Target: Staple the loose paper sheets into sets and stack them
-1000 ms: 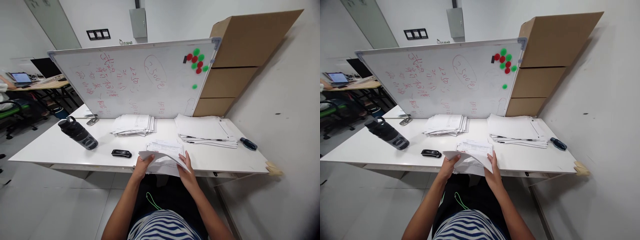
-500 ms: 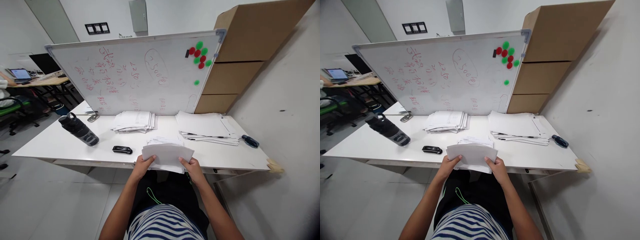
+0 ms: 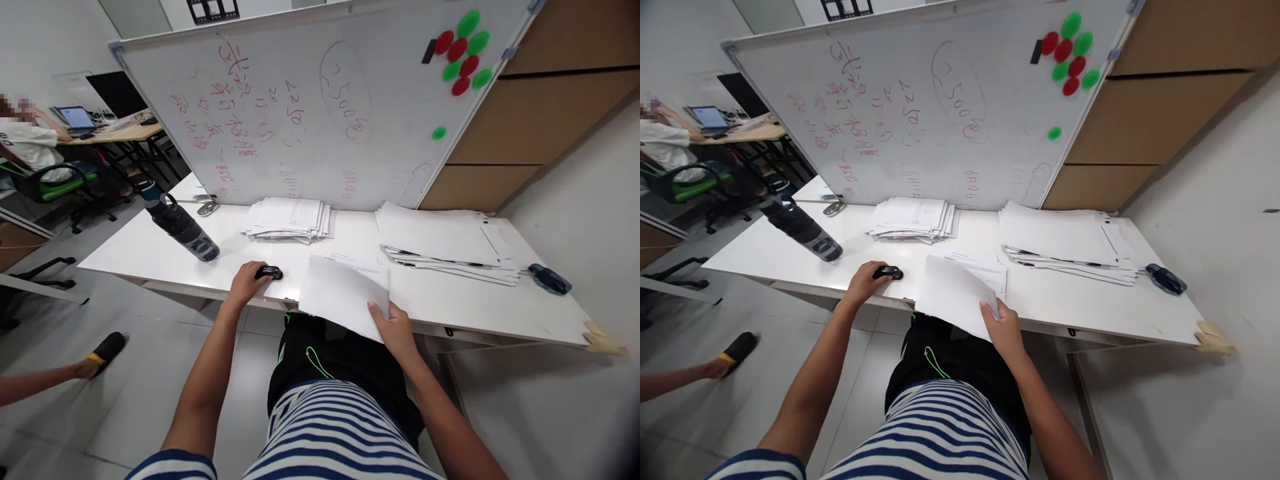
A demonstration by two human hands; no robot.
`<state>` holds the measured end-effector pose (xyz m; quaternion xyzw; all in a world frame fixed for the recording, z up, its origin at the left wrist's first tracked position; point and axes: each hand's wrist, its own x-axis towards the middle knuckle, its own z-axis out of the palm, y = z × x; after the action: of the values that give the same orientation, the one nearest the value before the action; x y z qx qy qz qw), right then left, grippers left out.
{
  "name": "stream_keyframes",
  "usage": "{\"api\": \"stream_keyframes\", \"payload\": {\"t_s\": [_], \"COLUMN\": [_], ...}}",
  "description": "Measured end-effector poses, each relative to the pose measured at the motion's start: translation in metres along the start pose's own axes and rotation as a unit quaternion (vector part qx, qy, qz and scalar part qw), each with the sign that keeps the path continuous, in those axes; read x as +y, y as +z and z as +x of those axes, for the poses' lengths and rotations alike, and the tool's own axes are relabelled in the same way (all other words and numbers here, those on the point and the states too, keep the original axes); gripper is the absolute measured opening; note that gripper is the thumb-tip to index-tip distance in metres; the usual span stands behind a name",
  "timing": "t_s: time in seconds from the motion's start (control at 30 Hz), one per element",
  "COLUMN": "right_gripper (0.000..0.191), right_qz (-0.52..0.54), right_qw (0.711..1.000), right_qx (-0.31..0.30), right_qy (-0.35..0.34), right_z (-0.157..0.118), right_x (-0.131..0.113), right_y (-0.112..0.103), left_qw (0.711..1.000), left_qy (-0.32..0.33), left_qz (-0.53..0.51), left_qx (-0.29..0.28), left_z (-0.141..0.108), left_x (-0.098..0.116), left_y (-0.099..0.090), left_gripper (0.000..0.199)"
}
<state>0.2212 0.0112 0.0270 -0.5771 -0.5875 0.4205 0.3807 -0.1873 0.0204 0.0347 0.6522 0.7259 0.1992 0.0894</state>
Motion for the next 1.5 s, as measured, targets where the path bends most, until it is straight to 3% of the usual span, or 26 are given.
{"api": "stream_keyframes", "payload": {"t_s": [0.13, 0.27, 0.57, 0.77, 0.87, 1.03, 1.13, 1.3, 1.4, 1.5], "right_gripper": [0.052, 0.045, 0.045, 0.048, 0.047, 0.044, 0.043, 0.042, 0.041, 0.042], "right_qz": [0.055, 0.057, 0.05, 0.103, 0.118, 0.112, 0.099, 0.08, 0.043, 0.029], "right_qw": [0.997, 0.996, 0.994, 0.984, 0.982, 0.984, 0.987, 0.99, 0.992, 0.991], "right_qx": [-0.003, -0.03, -0.084, -0.139, -0.144, -0.135, -0.123, -0.12, -0.12, -0.129], "right_qy": [0.055, 0.06, 0.055, 0.047, 0.033, 0.021, 0.02, 0.011, 0.014, 0.021], "right_z": [0.0, 0.003, 0.005, -0.001, -0.001, 0.002, 0.001, -0.001, 0.0, 0.0], "right_x": [-0.004, -0.007, -0.015, -0.028, -0.034, -0.036, -0.036, -0.039, -0.041, -0.041], "right_y": [0.016, 0.03, 0.053, 0.062, 0.063, 0.063, 0.065, 0.067, 0.065, 0.064], "left_qw": [0.999, 0.997, 0.996, 0.998, 0.998, 0.992, 0.991, 0.995, 0.992, 0.991], "left_qy": [0.012, 0.029, 0.014, 0.025, 0.031, -0.016, -0.055, -0.076, -0.119, -0.098], "left_qz": [0.008, -0.005, -0.067, -0.053, -0.051, -0.084, -0.113, -0.062, 0.009, 0.071], "left_qx": [0.034, 0.065, 0.057, 0.031, 0.002, -0.088, -0.052, 0.011, 0.034, 0.056], "left_z": [-0.007, -0.018, -0.032, -0.035, -0.035, -0.028, -0.011, 0.027, 0.039, 0.039], "left_x": [0.004, 0.007, 0.013, 0.019, 0.021, 0.038, 0.058, 0.085, 0.088, 0.086], "left_y": [0.015, 0.024, 0.024, 0.027, 0.02, -0.01, -0.017, 0.011, 0.037, 0.055], "left_gripper": [0.033, 0.034, 0.037, 0.039, 0.04, 0.045, 0.045, 0.05, 0.05, 0.05]}}
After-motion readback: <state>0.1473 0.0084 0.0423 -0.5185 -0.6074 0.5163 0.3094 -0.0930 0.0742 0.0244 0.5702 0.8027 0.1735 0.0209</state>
